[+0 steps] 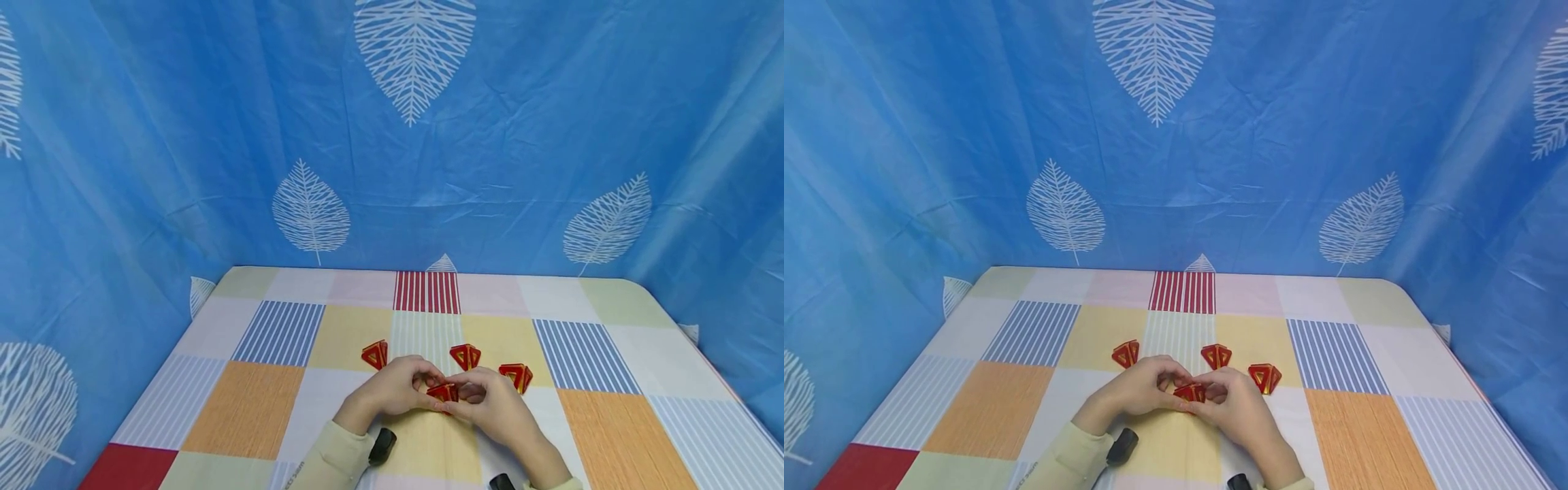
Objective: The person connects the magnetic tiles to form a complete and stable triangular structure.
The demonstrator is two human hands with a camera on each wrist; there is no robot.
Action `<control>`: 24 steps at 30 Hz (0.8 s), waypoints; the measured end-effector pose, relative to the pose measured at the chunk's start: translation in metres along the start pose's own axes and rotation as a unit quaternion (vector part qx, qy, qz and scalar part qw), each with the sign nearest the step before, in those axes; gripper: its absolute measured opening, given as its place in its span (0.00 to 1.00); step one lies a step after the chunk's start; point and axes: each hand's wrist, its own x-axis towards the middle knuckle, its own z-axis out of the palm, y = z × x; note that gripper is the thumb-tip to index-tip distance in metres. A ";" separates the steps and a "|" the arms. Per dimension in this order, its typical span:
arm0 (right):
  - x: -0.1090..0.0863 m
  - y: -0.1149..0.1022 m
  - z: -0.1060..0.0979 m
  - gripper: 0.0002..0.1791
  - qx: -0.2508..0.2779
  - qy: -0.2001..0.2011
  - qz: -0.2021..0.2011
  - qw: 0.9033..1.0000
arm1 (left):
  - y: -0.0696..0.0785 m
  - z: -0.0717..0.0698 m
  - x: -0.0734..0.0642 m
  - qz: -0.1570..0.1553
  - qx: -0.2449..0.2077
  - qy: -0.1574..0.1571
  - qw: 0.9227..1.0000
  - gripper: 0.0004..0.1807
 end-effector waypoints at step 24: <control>0.004 0.002 -0.017 0.23 -0.081 0.086 0.078 0.990 | 0.002 0.001 0.005 -0.017 -0.012 -0.005 1.000 0.17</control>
